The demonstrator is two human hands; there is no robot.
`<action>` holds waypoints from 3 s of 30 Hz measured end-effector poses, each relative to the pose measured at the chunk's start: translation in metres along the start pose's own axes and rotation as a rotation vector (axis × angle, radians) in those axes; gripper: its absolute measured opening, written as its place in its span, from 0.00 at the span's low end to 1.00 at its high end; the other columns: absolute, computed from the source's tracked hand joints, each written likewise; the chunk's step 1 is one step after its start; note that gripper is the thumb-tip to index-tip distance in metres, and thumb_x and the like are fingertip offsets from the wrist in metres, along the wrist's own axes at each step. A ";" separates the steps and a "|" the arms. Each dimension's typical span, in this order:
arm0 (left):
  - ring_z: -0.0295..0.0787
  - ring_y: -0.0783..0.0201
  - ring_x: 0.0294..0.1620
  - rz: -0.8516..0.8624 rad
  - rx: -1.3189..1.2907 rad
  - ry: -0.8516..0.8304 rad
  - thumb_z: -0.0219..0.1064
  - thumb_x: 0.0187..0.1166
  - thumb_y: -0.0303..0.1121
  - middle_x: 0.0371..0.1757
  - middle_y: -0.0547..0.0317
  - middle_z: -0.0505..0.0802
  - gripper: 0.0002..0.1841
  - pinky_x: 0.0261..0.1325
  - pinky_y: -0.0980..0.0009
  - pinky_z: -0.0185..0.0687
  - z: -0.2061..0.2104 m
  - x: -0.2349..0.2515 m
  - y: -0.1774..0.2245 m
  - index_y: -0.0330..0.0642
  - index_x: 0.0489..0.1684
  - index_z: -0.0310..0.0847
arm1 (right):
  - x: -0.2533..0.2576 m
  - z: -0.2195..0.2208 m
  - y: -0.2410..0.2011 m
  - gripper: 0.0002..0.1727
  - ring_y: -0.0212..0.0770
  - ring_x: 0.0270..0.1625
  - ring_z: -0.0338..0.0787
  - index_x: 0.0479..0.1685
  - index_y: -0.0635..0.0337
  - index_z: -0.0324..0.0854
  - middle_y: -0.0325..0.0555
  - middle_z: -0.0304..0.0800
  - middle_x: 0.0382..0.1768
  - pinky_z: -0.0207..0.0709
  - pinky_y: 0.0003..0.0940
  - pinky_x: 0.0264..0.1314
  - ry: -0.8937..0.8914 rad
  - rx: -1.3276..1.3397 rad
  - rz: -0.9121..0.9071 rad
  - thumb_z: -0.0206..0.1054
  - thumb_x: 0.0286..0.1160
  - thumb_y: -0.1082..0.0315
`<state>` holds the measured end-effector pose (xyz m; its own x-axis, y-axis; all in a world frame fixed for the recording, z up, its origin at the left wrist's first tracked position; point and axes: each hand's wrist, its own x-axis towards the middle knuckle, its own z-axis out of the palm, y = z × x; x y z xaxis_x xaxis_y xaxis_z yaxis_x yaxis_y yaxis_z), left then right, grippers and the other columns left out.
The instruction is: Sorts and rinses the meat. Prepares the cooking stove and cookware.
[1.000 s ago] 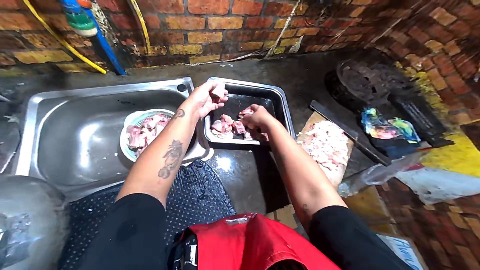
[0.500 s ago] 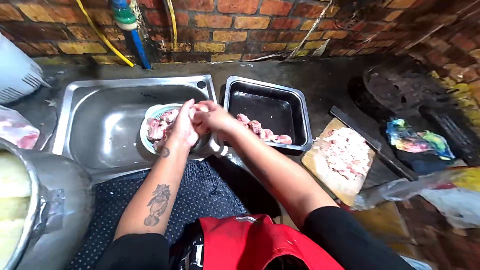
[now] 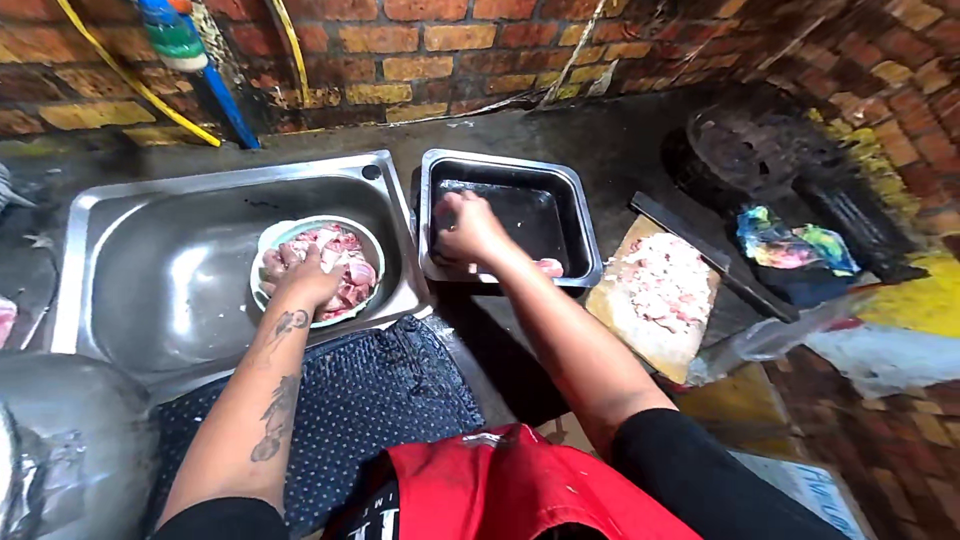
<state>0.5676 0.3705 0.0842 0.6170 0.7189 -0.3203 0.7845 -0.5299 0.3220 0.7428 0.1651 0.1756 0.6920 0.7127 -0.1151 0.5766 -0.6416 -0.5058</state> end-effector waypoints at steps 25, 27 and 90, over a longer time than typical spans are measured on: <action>0.81 0.72 0.30 0.527 -0.681 -0.655 0.63 0.89 0.36 0.39 0.57 0.89 0.13 0.36 0.74 0.80 0.021 0.029 0.219 0.37 0.61 0.84 | -0.054 -0.036 0.176 0.18 0.41 0.42 0.92 0.70 0.53 0.73 0.46 0.90 0.47 0.89 0.37 0.43 0.194 1.588 0.266 0.48 0.87 0.73; 0.84 0.72 0.31 0.488 -0.794 -0.653 0.63 0.89 0.32 0.40 0.58 0.90 0.12 0.37 0.76 0.83 0.013 0.029 0.218 0.37 0.62 0.82 | -0.053 -0.030 0.179 0.18 0.41 0.42 0.92 0.69 0.55 0.75 0.47 0.89 0.47 0.90 0.37 0.43 0.205 1.650 0.259 0.50 0.86 0.71; 0.75 0.27 0.77 0.112 -0.155 -0.037 0.70 0.81 0.46 0.75 0.24 0.80 0.34 0.76 0.26 0.66 -0.050 0.015 0.000 0.35 0.83 0.70 | -0.073 -0.062 0.147 0.14 0.61 0.61 0.88 0.64 0.68 0.81 0.67 0.88 0.59 0.76 0.64 0.67 0.054 0.221 0.180 0.64 0.87 0.71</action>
<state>0.5734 0.4034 0.1238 0.7044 0.6402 -0.3066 0.6934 -0.5283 0.4900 0.8040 0.0014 0.1631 0.8003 0.5728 -0.1775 0.3375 -0.6749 -0.6562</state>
